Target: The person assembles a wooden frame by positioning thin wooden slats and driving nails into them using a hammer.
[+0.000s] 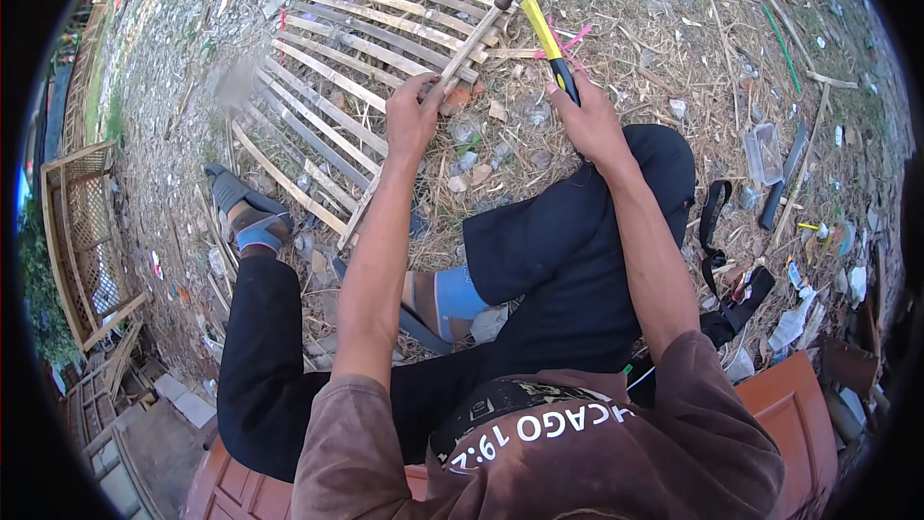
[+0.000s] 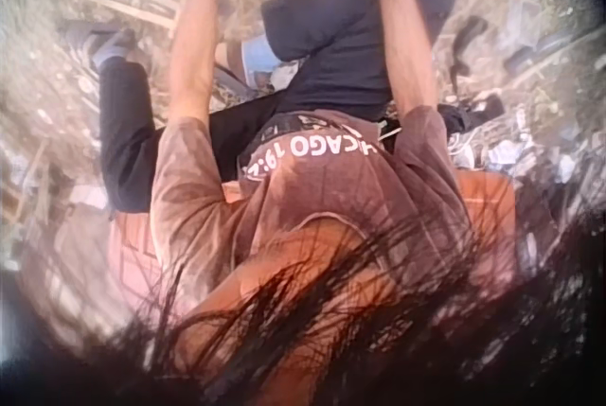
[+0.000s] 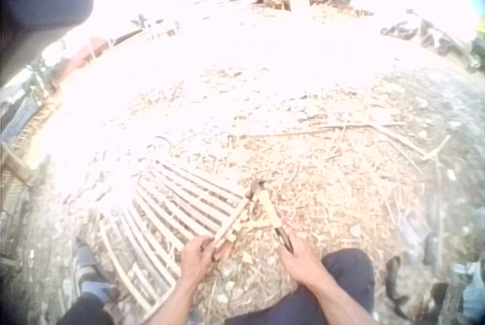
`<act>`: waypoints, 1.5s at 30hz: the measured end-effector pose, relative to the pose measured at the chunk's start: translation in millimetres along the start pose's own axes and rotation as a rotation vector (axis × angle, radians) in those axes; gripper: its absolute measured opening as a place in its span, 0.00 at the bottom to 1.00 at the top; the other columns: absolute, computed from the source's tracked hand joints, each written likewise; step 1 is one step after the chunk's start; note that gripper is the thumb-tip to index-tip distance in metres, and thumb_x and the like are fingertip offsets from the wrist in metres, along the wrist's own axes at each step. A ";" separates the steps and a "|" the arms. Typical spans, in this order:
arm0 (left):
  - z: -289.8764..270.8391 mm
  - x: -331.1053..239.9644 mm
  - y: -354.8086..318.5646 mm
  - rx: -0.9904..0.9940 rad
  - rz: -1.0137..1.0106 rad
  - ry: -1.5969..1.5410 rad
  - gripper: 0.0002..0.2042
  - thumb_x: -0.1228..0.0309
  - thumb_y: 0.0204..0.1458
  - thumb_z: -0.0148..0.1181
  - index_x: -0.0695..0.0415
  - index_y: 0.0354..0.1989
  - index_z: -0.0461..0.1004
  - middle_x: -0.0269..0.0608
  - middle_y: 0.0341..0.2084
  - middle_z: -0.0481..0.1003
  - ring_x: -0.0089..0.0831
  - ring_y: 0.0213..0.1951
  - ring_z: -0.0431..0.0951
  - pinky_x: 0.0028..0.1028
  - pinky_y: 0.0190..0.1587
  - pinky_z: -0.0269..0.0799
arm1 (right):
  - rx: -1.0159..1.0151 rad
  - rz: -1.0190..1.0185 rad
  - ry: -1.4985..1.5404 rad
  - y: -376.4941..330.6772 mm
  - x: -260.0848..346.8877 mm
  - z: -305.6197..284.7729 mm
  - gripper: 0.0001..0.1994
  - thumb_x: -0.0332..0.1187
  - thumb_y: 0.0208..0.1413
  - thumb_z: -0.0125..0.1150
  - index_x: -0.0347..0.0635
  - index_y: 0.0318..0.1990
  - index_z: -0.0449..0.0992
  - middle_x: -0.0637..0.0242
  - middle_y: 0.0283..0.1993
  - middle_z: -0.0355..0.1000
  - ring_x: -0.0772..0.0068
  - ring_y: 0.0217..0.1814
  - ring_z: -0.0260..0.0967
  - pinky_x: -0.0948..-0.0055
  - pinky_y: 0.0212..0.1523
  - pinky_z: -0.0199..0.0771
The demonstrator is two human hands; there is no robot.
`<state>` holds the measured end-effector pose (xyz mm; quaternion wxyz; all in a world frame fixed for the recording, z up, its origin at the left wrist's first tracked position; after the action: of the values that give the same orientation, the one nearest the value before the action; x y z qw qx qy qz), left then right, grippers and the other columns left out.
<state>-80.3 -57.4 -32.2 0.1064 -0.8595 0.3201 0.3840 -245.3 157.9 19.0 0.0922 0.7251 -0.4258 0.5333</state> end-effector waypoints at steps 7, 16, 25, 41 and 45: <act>6.2 -6.5 -2.6 -0.214 0.050 0.007 0.12 0.61 0.51 0.69 0.56 0.37 0.85 0.46 0.32 0.83 0.40 0.34 0.82 0.33 0.39 0.75 | -0.008 -0.168 -0.185 -10.5 4.1 7.2 0.14 0.41 0.66 0.54 0.36 0.37 0.69 0.50 0.21 0.69 0.49 0.23 0.69 0.53 0.28 0.64; -0.3 1.5 -7.4 -0.145 -0.138 -0.165 0.11 0.60 0.50 0.69 0.52 0.36 0.86 0.44 0.30 0.82 0.43 0.36 0.80 0.37 0.40 0.74 | 0.153 -0.237 -0.444 -54.3 33.3 34.5 0.12 0.40 0.66 0.54 0.39 0.41 0.68 0.47 0.18 0.69 0.36 0.25 0.70 0.45 0.29 0.65; 0.2 2.8 -6.2 -0.158 -0.112 -0.173 0.12 0.63 0.49 0.70 0.55 0.38 0.85 0.44 0.29 0.82 0.37 0.31 0.83 0.31 0.36 0.75 | 0.183 -0.166 -0.536 -61.5 51.4 32.5 0.12 0.39 0.67 0.52 0.37 0.41 0.66 0.45 0.20 0.69 0.35 0.26 0.70 0.43 0.29 0.65; -0.4 8.3 -7.3 -0.157 -0.109 -0.214 0.11 0.60 0.49 0.70 0.52 0.37 0.86 0.42 0.31 0.83 0.38 0.32 0.82 0.32 0.37 0.75 | 0.085 -0.300 -0.605 -67.1 88.6 34.9 0.11 0.36 0.67 0.51 0.36 0.41 0.64 0.44 0.17 0.67 0.35 0.22 0.68 0.44 0.24 0.62; 3.2 2.1 -4.3 -0.165 -0.043 -0.172 0.11 0.60 0.49 0.70 0.51 0.36 0.86 0.42 0.31 0.83 0.39 0.33 0.82 0.33 0.37 0.75 | 0.133 -0.320 -0.745 -60.2 53.7 32.0 0.11 0.37 0.68 0.50 0.36 0.41 0.64 0.44 0.17 0.67 0.34 0.23 0.69 0.43 0.25 0.64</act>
<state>-78.5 -53.7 -36.2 0.0708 -0.8359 0.2586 0.4789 -176.2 148.6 70.8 -0.0335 0.9300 -0.2767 0.2396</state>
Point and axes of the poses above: each hand's wrist, its own y-axis towards the middle knuckle, its own z-axis out of the palm, x = y × z, the point moved 2 cm from there along y, towards the middle knuckle
